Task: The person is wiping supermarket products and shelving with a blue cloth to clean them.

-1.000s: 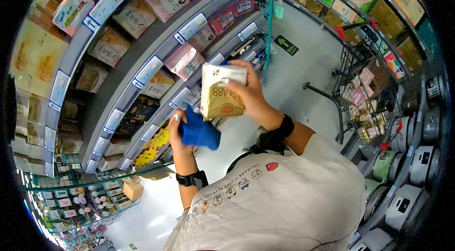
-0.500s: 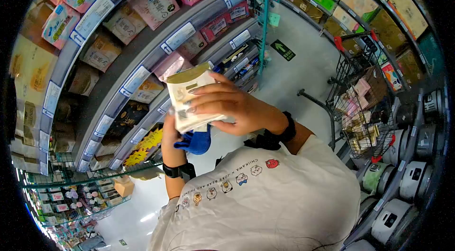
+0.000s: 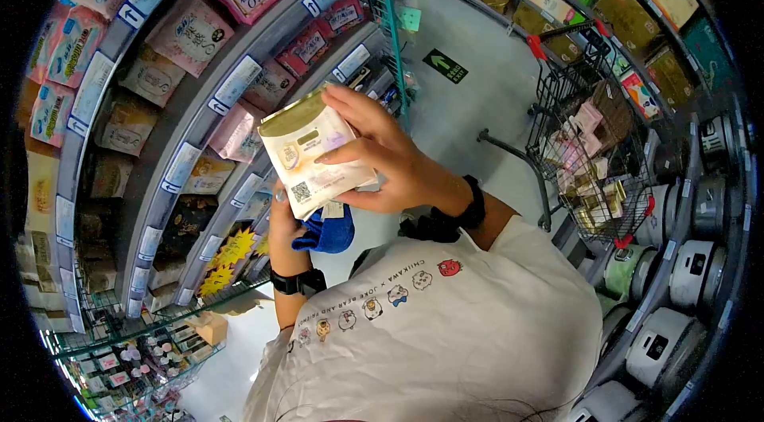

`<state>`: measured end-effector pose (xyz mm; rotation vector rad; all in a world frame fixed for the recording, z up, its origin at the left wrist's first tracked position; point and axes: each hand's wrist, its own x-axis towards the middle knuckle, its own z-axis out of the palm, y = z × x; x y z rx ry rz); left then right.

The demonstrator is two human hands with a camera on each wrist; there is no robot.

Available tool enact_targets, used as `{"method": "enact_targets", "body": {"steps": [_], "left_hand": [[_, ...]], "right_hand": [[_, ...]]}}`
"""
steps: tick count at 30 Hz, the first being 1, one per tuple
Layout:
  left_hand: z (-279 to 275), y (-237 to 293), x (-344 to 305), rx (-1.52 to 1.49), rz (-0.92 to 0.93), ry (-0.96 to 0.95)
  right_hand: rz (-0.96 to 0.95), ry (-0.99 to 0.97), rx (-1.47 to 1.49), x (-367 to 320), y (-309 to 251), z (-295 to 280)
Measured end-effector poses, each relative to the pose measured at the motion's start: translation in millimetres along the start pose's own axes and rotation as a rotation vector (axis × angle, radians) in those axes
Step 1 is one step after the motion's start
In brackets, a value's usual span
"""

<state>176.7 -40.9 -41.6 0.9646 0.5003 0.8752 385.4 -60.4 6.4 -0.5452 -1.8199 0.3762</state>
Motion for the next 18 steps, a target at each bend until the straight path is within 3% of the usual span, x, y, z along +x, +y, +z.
{"method": "enact_targets", "body": {"steps": [8, 10, 15, 18], "left_hand": [[-3.0, 3.5, -21.1, -0.042, -0.084, 0.042], [-15.2, 5.5, -30.9, -0.083, -0.092, 0.047], [-14.4, 24.8, -58.4, -0.170, 0.008, 0.190], [-23.7, 28.2, -80.2, -0.188, -0.020, 0.287]], "right_hand": [[0.033, -0.018, 0.103, -1.5, -12.2, 12.3], [0.060, -0.009, 0.005, 1.7, -22.7, 20.7], [0.145, -0.002, -0.080, 6.1, -39.0, 55.7], [0.157, -0.032, 0.037, 7.0, -42.7, 77.8]]}}
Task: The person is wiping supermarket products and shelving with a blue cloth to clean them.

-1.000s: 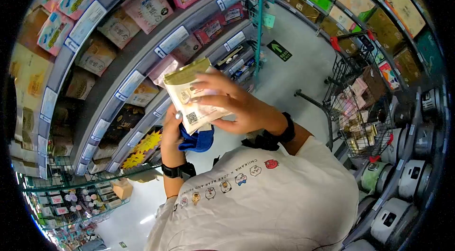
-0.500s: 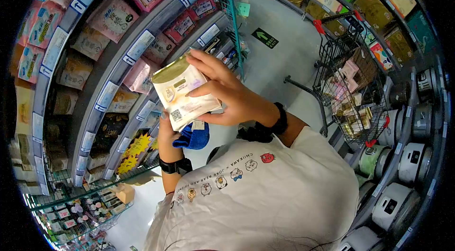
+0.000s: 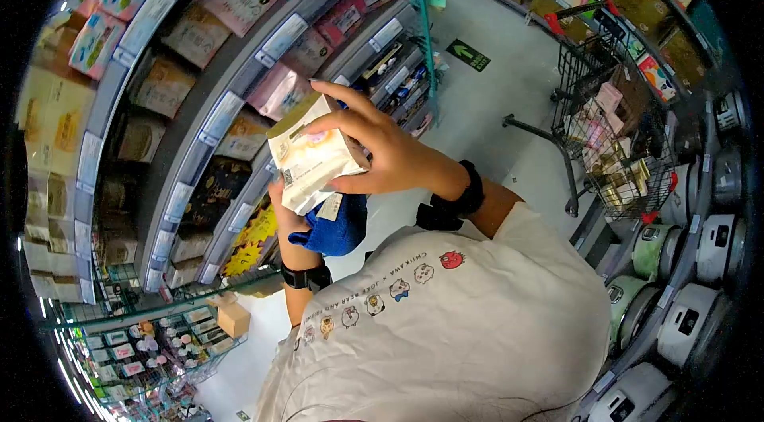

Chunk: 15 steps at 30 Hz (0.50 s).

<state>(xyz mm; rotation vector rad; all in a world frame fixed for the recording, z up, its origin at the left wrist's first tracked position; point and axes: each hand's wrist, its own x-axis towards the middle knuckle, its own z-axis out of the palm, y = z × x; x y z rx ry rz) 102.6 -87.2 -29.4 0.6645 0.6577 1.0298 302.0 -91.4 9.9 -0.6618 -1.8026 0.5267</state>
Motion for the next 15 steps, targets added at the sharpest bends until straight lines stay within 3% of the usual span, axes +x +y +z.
{"method": "enact_targets", "body": {"steps": [6, 15], "left_hand": [[-32.4, 11.9, -29.7, -0.016, -0.047, -0.068], [-37.2, 16.4, -47.1, -0.142, -0.016, -0.091]], "right_hand": [[-0.071, -0.027, 0.007, -2.1, -2.2, 34.9], [-0.030, -0.024, 0.046, -3.6, -21.3, 58.6]]}}
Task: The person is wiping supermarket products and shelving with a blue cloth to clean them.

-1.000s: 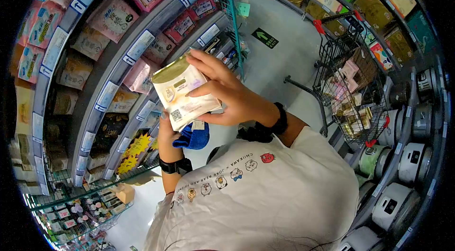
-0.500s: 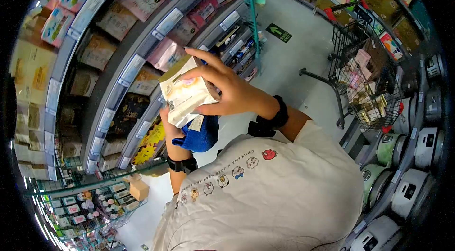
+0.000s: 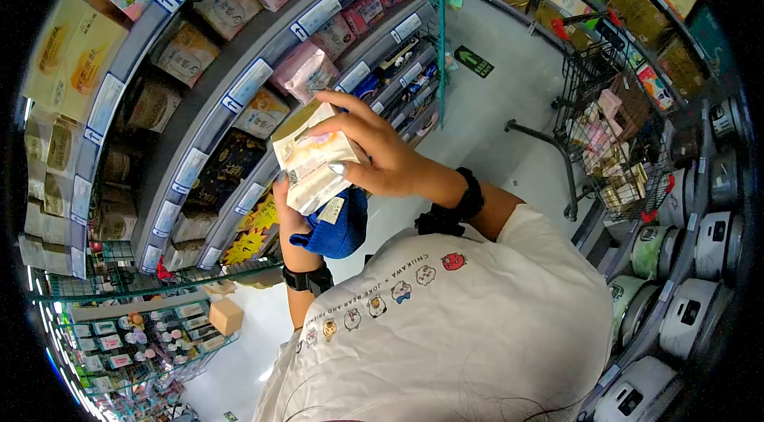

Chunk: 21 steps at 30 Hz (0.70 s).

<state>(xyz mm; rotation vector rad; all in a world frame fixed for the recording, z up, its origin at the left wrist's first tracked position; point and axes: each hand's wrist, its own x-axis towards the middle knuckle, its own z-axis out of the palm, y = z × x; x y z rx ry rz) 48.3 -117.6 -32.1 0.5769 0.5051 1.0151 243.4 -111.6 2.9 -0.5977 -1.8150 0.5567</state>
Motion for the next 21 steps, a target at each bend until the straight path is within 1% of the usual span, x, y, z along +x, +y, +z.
{"method": "enact_targets", "body": {"steps": [4, 7, 10, 11, 13, 14, 15, 18, 21], "left_hand": [[-0.8, 3.7, -1.2, 0.012, -0.031, -0.068], [-3.1, 4.7, 0.2, 0.126, -0.027, -0.119], [-20.5, 2.0, 2.9, -0.007, -0.081, -0.136], [-22.1, 0.1, 4.1, -0.027, -0.047, -0.150], [-29.1, 4.2, 10.6, 0.242, -0.086, -0.029], [-24.8, 4.1, 11.1, 0.270, -0.048, 0.002], [-13.1, 9.1, 10.9, 0.365, -0.020, 0.022], [-8.2, 12.3, 12.4, 0.416, 0.072, -0.051], [-9.7, 14.2, 10.5, 0.496, 0.085, -0.095]], "right_hand": [[0.047, 0.023, 0.038, -0.3, -5.9, 8.4], [0.074, 0.028, 0.058, 0.5, -10.3, 10.0], [0.090, 0.028, 0.054, 2.6, -12.3, 11.1], [0.072, 0.030, 0.028, 2.2, -9.5, 10.9], [0.049, 0.054, -0.005, 0.8, -0.8, 12.8], [0.045, 0.060, -0.025, 1.9, -1.5, 11.6], [0.045, 0.067, -0.046, 2.8, -2.2, 10.8], [0.011, 0.062, -0.076, 7.9, -3.1, 12.3], [0.012, 0.019, -0.033, 8.7, -0.7, 12.2]]}}
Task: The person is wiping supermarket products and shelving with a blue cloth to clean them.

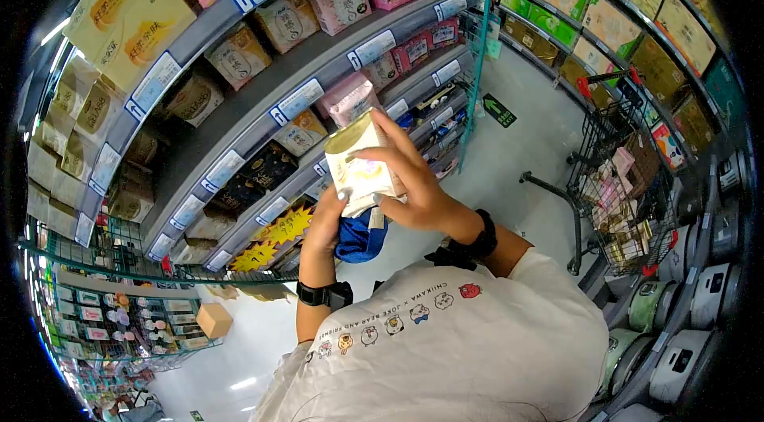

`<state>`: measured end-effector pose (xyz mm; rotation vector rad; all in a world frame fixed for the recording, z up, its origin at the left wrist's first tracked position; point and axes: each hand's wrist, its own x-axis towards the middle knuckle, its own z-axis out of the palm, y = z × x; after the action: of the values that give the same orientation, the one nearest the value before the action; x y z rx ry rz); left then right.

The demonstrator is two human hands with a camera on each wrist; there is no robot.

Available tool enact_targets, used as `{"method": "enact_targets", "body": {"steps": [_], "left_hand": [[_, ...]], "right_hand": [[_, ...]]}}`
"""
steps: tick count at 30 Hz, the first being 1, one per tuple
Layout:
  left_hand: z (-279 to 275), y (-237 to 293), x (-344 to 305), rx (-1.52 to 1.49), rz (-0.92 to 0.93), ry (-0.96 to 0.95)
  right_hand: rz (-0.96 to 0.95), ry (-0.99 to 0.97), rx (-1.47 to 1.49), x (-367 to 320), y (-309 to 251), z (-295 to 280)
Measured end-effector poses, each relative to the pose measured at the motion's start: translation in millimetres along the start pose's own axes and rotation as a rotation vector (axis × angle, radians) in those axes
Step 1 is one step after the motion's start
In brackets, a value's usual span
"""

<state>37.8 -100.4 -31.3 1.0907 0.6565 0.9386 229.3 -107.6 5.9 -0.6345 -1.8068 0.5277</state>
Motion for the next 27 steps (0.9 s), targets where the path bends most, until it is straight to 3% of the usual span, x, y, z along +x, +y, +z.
{"method": "enact_targets", "body": {"steps": [2, 5, 8, 13, 17, 20, 21, 22, 24, 27], "left_hand": [[-4.7, -2.9, -0.2, 0.094, -0.026, -0.016], [-9.3, -2.6, -2.1, 0.000, -0.061, -0.021], [-21.0, -8.7, -3.3, -0.258, -0.079, -0.125], [2.1, -12.4, -18.2, -0.562, -0.112, -0.126], [9.2, -9.3, -18.2, -0.562, -0.204, -0.133], [9.2, -7.8, -13.7, -0.531, -0.251, -0.026], [-6.8, -21.0, -3.6, -0.492, -0.235, -0.125], [-16.1, -20.9, 3.4, -0.435, -0.258, -0.210], [-21.7, -11.0, -4.9, -0.203, -0.167, -0.126], [-32.5, 6.7, -22.2, -0.102, -0.041, 0.048]], "right_hand": [[0.001, -0.022, 0.060, 2.2, 0.8, -1.3], [0.148, 0.147, 0.738, 0.5, 12.1, 13.1], [0.318, 0.207, 0.823, 6.6, 11.8, 10.5], [0.724, -0.202, 1.267, -9.7, 51.1, 30.9], [0.886, -0.291, 1.553, -9.0, 46.8, 31.0], [0.567, -0.213, 1.442, -16.6, 61.1, 36.5], [0.701, -0.155, 1.294, -13.9, 58.3, 35.9], [0.696, -0.124, 1.306, -16.2, 60.1, 35.5], [0.684, -0.063, 1.327, -20.2, 64.1, 36.4], [0.595, -0.022, 1.226, -12.7, 53.1, 48.9]]}}
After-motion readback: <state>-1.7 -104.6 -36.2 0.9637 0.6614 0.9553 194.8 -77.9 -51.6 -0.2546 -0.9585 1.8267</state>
